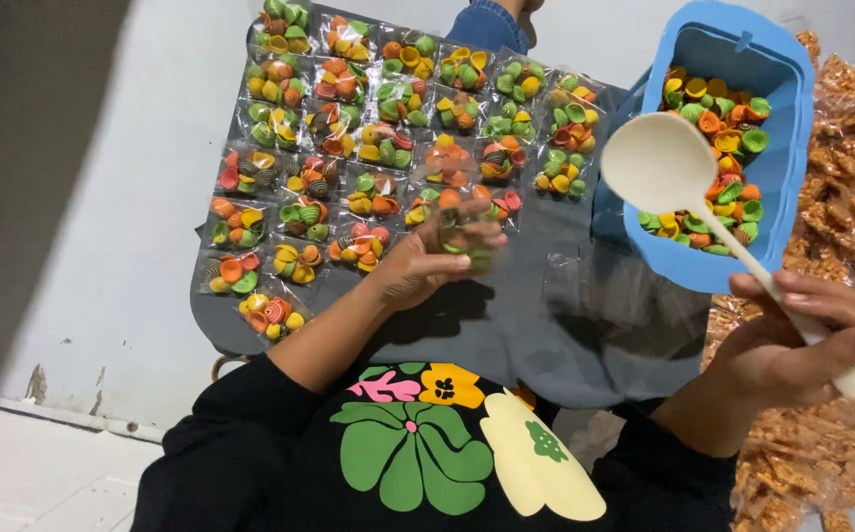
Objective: Manually filling small plastic bags with colorful snacks using a spoon and arranging them on a tray.
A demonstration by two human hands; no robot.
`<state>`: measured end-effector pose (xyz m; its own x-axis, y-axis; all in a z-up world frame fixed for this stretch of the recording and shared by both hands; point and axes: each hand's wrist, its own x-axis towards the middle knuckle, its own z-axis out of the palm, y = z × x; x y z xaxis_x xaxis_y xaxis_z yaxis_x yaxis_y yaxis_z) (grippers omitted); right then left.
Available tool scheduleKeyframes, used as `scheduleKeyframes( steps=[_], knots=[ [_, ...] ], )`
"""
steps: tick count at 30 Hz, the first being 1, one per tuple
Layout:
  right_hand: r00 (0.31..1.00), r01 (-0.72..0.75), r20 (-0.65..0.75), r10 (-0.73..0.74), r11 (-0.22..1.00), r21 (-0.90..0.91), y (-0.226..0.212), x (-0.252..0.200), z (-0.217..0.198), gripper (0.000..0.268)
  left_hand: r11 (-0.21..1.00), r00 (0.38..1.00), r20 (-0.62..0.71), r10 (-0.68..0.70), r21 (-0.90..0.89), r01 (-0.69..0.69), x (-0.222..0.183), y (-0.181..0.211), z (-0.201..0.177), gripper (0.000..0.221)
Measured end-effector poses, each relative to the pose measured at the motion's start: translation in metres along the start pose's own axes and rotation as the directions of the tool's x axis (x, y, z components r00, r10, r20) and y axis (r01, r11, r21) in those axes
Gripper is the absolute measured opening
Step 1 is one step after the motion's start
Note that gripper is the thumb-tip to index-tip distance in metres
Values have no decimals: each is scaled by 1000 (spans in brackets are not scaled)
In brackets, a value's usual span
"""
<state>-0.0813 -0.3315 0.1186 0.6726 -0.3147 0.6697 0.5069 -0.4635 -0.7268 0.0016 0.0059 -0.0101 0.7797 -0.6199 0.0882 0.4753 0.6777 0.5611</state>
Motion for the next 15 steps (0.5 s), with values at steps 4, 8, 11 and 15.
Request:
scheduleKeyframes(
  steps=[4, 8, 11, 15],
  knots=[
    [998, 47, -37, -50, 996, -79, 14, 3, -11, 58, 998, 999, 31, 9, 66, -11, 3, -2, 1, 76],
    [994, 82, -71, -89, 992, -98, 27, 8, -18, 51, 959, 1000, 26, 16, 281, -22, 0, -8, -2, 70],
    [987, 155, -19, -160, 973, -173, 27, 11, -16, 46, 933, 999, 16, 31, 357, -35, 2, -13, -8, 62],
    [991, 135, 35, -130, 965, -224, 27, 15, -14, 39, 807, 980, -201, -3, 578, 121, -3, -10, 2, 46]
  ],
)
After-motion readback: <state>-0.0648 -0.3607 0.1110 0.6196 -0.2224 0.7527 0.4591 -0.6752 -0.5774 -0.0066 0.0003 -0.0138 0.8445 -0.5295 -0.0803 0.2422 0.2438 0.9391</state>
